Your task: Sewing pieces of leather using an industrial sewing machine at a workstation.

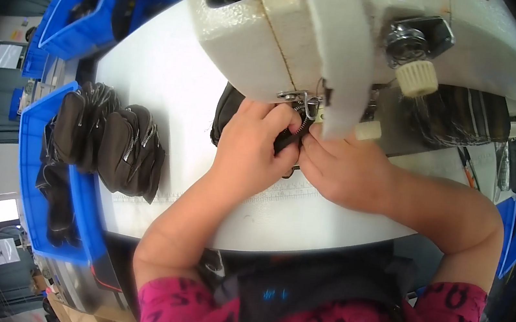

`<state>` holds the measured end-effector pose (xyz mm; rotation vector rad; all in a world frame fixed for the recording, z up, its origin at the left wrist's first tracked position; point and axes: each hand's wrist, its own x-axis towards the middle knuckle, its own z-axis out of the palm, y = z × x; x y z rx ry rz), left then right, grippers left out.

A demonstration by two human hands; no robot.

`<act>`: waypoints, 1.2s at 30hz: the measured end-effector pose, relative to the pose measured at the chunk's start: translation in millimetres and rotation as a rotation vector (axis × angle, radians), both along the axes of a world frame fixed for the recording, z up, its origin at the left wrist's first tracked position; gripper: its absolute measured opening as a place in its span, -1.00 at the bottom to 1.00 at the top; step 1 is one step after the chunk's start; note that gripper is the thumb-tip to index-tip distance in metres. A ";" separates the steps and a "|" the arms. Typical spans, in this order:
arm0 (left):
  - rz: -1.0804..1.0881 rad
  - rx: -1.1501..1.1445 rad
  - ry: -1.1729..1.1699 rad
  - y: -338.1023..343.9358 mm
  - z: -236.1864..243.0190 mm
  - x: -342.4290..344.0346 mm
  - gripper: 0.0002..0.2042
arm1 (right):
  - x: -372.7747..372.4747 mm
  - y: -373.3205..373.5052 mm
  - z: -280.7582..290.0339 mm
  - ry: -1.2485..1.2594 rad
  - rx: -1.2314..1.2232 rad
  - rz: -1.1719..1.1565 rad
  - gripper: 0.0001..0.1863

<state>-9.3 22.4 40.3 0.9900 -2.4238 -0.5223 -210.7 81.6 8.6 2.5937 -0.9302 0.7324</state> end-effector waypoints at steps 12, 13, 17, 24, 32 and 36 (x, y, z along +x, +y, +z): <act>0.116 0.718 0.265 -12.2 3.4 16.3 -0.81 | 6.6 -8.9 16.1 -0.255 0.011 0.002 -0.77; 0.134 0.772 0.294 -10.8 5.7 14.2 -0.84 | 7.9 -11.1 17.1 -0.327 -0.056 -0.008 -0.74; 0.099 0.816 0.379 -12.0 -8.7 20.0 -0.87 | 1.1 1.1 14.0 -0.181 0.278 -0.006 -0.68; 0.342 1.063 0.702 -22.9 6.0 20.7 -0.83 | 1.6 1.7 3.8 -0.194 0.245 0.054 -0.58; 0.267 0.029 0.182 -5.7 9.7 18.5 -0.76 | -0.3 2.5 -0.4 -0.130 0.133 0.072 -0.69; -0.276 -0.274 0.181 12.4 19.5 12.6 -0.64 | -1.5 3.6 -0.8 -0.143 0.169 0.072 -0.78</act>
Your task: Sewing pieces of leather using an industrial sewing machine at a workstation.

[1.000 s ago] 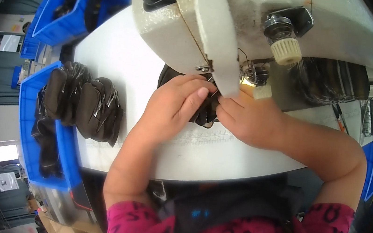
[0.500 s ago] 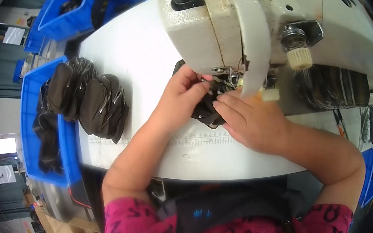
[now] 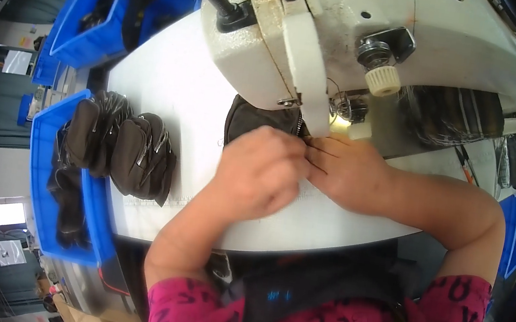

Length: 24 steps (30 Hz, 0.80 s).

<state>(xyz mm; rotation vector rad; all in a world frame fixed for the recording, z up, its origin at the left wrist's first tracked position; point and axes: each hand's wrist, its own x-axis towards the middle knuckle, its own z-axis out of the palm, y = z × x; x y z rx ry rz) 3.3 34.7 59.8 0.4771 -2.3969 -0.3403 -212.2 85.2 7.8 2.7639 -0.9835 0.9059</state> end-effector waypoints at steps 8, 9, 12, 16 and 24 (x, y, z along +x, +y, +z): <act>0.006 0.261 -0.312 -11.0 -5.8 2.5 -0.62 | -0.6 -2.9 -4.2 -0.010 -0.018 0.027 -0.84; 0.000 0.390 -0.319 -16.2 -8.2 6.8 -0.68 | 0.1 -3.0 -4.4 -0.003 -0.045 0.013 -0.85; 0.017 0.879 -0.155 -26.0 -13.3 11.2 -0.73 | 1.8 -3.9 -7.3 -0.003 -0.074 -0.005 -0.87; 0.091 0.986 -0.144 -26.3 -23.3 12.1 -0.75 | -2.9 -7.8 -4.8 0.020 0.002 -0.002 -0.87; 0.093 0.962 -0.332 -20.6 -15.2 9.1 -0.52 | -5.4 -11.3 -1.9 -0.156 0.097 -0.033 -0.86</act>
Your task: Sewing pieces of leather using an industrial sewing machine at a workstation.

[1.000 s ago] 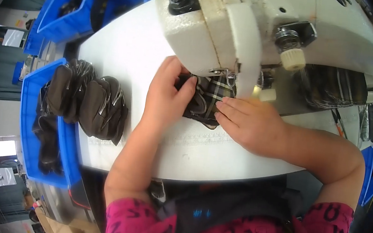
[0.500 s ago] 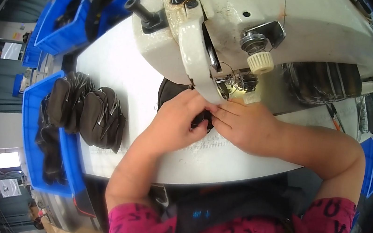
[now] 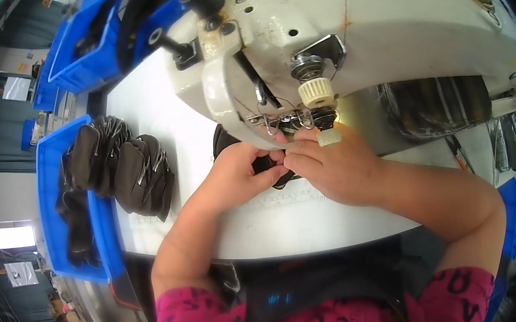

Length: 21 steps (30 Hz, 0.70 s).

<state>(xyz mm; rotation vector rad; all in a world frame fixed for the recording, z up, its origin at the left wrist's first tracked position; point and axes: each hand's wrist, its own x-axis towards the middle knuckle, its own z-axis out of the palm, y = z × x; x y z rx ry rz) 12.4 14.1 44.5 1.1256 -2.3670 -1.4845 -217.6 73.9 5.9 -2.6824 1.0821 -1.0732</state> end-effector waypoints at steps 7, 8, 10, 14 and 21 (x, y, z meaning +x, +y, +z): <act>0.130 0.339 0.602 -3.3 -7.6 7.3 -0.76 | -7.9 -0.5 21.0 -0.045 -0.064 -0.012 -0.85; 0.130 0.341 0.601 -4.1 -9.3 7.6 -0.76 | -7.9 -0.1 21.6 -0.046 -0.063 -0.013 -0.85; 0.129 0.290 0.629 -5.1 -12.4 9.6 -0.78 | -7.1 0.6 22.6 -0.079 -0.140 0.015 -0.85; 0.228 0.156 0.476 -0.1 -9.5 9.2 -0.76 | -4.7 6.9 14.7 -0.027 -0.187 -0.014 -0.82; 0.103 -0.876 -0.085 9.2 -8.0 -17.4 -0.63 | 4.3 9.9 1.5 0.180 -0.052 -0.014 -0.55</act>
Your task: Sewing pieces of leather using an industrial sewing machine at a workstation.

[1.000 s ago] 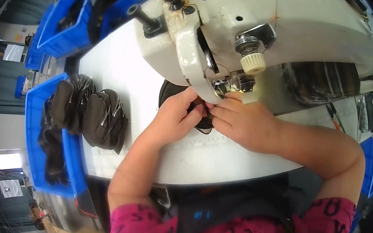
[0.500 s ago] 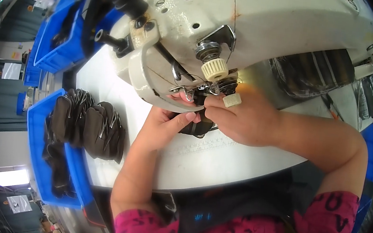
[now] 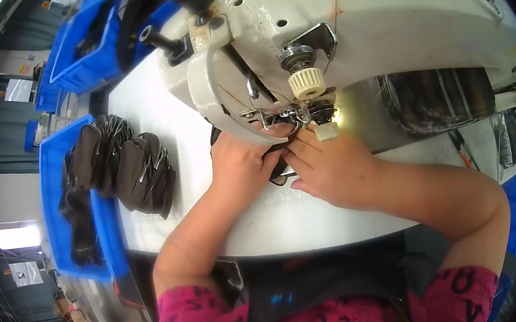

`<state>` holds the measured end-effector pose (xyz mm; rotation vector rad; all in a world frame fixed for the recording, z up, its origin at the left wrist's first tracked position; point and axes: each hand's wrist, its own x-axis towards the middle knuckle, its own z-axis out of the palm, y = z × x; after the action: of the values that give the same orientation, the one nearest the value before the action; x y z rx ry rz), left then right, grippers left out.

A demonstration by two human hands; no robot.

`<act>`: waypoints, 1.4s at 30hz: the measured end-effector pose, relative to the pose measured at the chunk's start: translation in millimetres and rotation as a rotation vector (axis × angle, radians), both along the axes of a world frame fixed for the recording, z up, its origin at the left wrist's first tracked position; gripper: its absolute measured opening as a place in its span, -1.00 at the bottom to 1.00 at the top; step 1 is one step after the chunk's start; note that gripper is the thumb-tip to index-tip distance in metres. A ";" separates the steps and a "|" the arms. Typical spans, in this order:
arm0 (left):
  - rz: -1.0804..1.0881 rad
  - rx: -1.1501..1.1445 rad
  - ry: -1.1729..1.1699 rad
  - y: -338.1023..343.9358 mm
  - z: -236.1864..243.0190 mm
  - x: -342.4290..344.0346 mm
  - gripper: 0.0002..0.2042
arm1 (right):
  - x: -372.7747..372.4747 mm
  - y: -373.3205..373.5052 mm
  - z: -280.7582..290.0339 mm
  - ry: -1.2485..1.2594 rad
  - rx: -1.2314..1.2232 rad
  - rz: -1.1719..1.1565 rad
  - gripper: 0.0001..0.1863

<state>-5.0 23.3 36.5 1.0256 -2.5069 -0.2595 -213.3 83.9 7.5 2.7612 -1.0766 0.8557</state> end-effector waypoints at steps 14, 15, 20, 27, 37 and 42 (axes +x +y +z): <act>-0.147 -0.279 -0.076 -10.2 3.7 -12.3 -0.74 | 2.4 2.4 -7.0 0.023 -0.069 -0.025 -0.74; -0.132 -0.265 -0.032 -10.9 2.8 -11.7 -0.79 | 2.7 1.8 -5.7 0.026 -0.067 -0.022 -0.74; -0.087 -0.093 0.102 -9.9 -2.5 -7.8 -0.75 | 4.7 2.6 -4.7 0.053 -0.173 -0.053 -0.71; -0.245 -0.015 0.081 -16.6 1.9 -4.2 -0.83 | 3.4 6.2 -3.4 0.112 -0.135 -0.029 -0.71; -0.234 0.010 0.012 -13.8 1.1 -3.2 -0.80 | 5.5 13.4 -2.7 0.126 -0.002 0.090 -0.65; -0.247 0.000 0.030 -15.5 -1.6 -1.5 -0.80 | 5.3 13.0 -2.6 0.123 0.015 0.083 -0.65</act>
<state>-6.5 7.9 34.9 0.7050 -2.6047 -0.3438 -208.0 96.9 4.8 2.8454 -0.9588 0.6778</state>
